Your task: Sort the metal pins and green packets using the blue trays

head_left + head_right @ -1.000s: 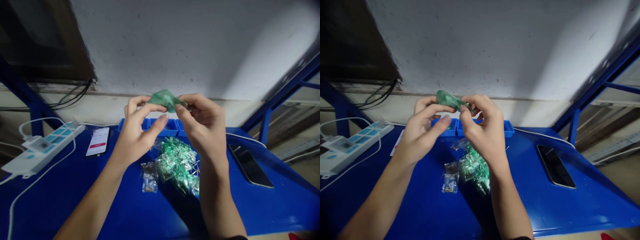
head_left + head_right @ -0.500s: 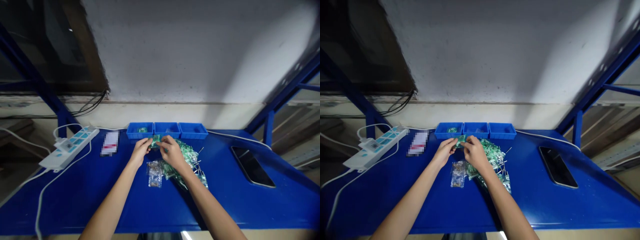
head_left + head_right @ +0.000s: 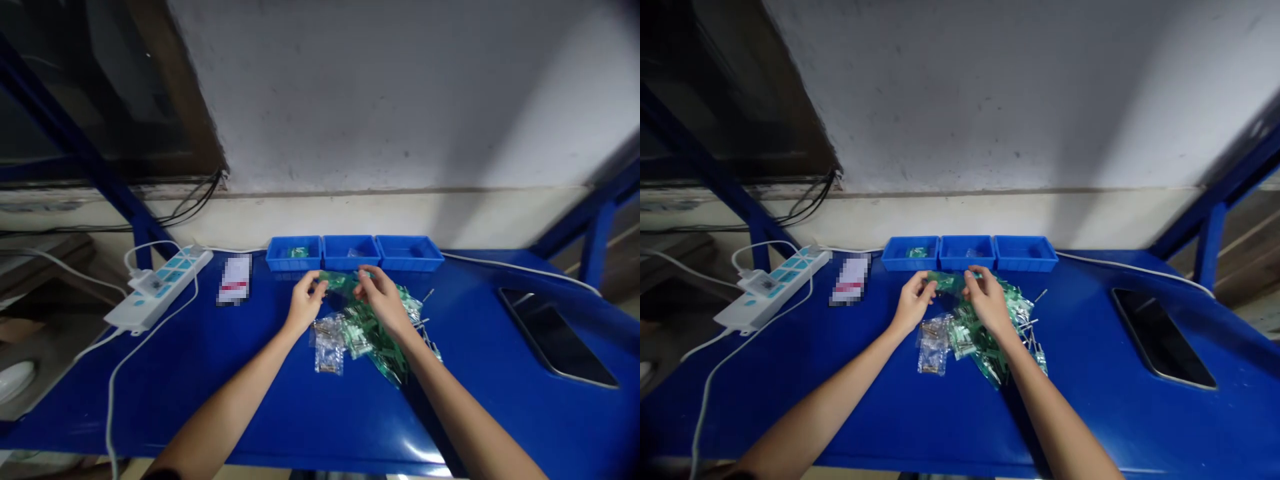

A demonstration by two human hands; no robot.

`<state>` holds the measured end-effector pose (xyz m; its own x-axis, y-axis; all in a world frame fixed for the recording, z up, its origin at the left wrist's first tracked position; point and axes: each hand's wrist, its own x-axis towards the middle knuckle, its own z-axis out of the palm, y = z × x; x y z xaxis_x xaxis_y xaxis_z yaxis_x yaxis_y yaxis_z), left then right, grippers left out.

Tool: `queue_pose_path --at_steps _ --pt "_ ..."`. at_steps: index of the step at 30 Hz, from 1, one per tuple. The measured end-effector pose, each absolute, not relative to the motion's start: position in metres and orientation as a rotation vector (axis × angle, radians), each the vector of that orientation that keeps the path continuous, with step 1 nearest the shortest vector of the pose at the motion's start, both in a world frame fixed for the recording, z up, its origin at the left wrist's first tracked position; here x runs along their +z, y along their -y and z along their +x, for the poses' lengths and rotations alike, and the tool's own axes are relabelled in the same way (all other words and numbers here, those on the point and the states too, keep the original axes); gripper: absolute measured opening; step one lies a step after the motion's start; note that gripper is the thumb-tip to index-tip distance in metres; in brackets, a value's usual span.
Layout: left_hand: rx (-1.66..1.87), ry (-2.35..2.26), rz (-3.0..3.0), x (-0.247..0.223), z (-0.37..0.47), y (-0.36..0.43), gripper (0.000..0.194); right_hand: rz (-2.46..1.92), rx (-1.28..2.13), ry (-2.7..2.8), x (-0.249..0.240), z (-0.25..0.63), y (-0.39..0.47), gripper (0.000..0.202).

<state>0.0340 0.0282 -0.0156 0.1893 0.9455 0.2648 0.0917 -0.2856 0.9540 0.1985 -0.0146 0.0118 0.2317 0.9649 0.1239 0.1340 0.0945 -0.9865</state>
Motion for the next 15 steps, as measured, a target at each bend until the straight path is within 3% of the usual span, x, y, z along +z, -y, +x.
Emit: queue_pose_path --at_steps 5,10,15 --pt "1.238 -0.889 1.704 -0.011 0.032 -0.026 0.013 -1.283 0.963 1.14 0.011 0.195 0.015 0.038" --pt "1.207 -0.893 1.847 -0.017 0.032 -0.03 0.027 -1.285 0.852 1.145 0.01 0.186 0.023 0.054" --pt "1.161 -0.885 1.818 -0.019 0.033 -0.032 0.026 -1.243 0.302 1.608 0.011 0.175 0.035 0.024"
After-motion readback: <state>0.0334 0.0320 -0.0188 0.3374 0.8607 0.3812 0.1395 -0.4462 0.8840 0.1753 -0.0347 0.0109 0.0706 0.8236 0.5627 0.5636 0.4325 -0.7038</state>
